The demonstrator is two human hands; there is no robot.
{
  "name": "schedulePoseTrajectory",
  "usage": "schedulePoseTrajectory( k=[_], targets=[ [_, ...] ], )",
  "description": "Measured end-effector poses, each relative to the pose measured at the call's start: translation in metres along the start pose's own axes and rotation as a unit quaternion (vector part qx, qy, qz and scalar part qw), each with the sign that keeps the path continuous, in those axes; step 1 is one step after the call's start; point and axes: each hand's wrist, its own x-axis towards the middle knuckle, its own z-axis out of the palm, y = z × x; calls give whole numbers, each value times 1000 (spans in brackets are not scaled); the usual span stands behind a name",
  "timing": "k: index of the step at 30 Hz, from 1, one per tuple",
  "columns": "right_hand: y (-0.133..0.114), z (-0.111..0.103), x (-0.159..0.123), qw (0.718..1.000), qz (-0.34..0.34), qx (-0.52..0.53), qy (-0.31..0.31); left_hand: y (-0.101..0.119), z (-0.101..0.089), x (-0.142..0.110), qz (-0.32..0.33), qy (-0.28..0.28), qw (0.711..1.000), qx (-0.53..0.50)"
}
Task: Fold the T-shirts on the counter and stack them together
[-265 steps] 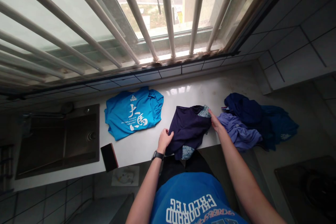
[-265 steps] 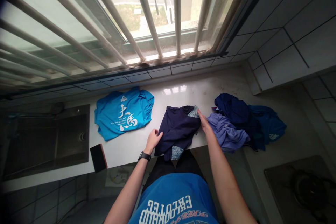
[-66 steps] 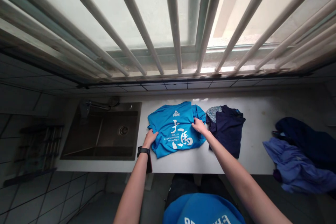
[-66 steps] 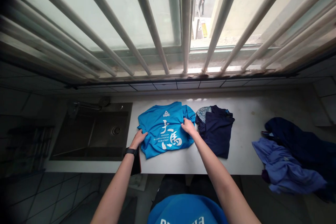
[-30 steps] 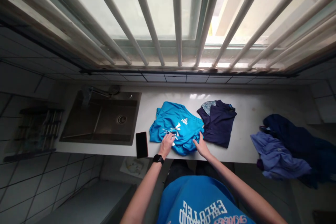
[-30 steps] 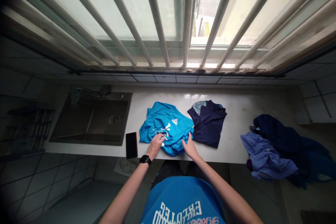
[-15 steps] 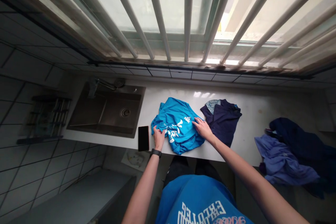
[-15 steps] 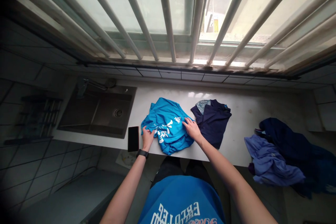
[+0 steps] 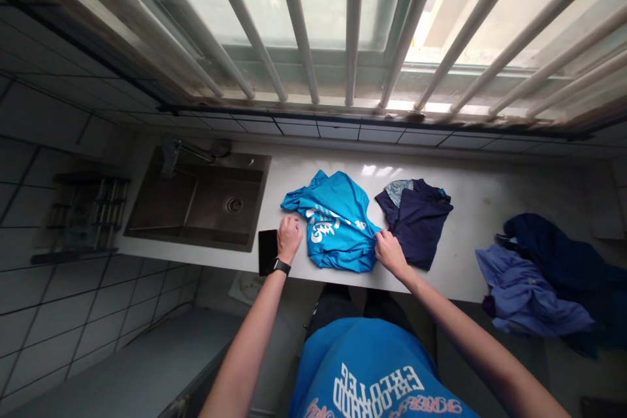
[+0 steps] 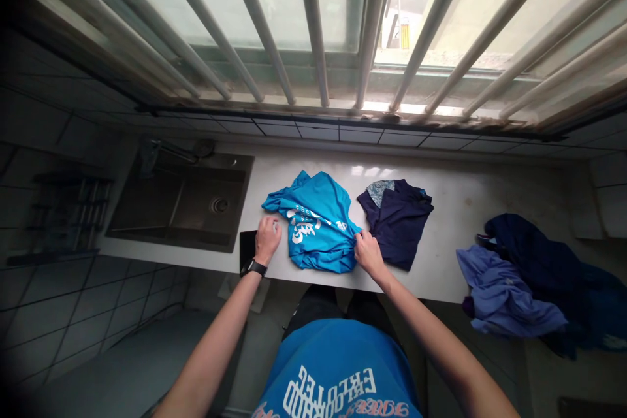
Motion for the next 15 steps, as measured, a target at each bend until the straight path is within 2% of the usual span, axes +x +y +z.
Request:
schedulePoseTrajectory(
  k=[3, 5, 8, 12, 15],
  targets=[
    [7, 6, -17, 992, -110, 59, 16, 1, 12, -59, 166, -142, 976, 24],
    [13, 12, -24, 984, -168, 57, -13, -1, 21, -91, 228, -194, 953, 42],
    [21, 18, -27, 983, -176, 24, -43, -6, 32, -113, 231, -192, 951, 78],
    [21, 20, -17, 988, -150, 4, -27, -12, 39, -104, 207, -151, 964, 78],
    [20, 20, -11, 987, -159, 32, 8, -15, 36, -96, 182, -114, 975, 52]
  ],
)
